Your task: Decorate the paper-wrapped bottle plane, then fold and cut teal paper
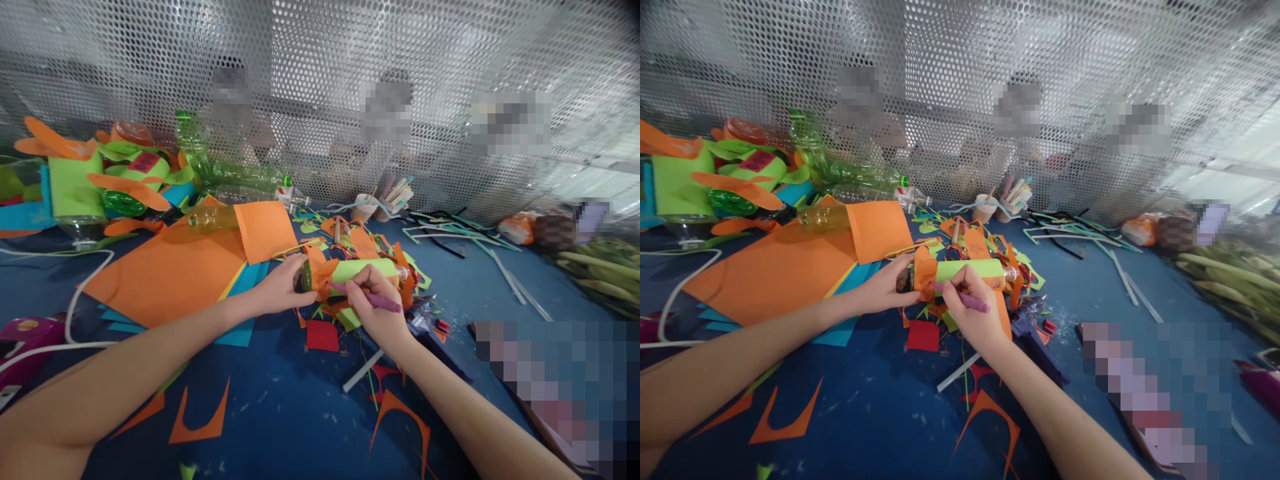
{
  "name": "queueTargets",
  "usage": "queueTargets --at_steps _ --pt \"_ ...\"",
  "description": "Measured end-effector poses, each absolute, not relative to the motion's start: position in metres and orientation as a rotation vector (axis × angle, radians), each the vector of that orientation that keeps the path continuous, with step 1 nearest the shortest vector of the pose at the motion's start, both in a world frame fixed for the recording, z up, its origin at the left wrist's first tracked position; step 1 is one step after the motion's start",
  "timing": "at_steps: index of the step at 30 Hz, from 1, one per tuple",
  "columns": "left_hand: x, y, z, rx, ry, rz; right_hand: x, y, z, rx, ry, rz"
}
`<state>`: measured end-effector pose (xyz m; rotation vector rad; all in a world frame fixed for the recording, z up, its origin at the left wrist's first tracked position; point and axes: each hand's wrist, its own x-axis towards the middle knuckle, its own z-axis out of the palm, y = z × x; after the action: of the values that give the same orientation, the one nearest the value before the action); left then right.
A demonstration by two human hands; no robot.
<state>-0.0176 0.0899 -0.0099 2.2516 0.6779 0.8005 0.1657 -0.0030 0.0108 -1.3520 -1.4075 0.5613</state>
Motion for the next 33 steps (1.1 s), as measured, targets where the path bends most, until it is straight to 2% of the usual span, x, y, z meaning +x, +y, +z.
queueTargets --at_steps 10,33 --pt "-0.0184 0.0891 -0.0084 2.253 0.687 0.797 0.1643 -0.0037 0.0121 -1.335 -1.388 0.614" --pt "-0.0184 0.0906 -0.0108 2.295 0.679 0.818 0.1625 -0.0041 0.0171 -1.391 -1.468 0.491"
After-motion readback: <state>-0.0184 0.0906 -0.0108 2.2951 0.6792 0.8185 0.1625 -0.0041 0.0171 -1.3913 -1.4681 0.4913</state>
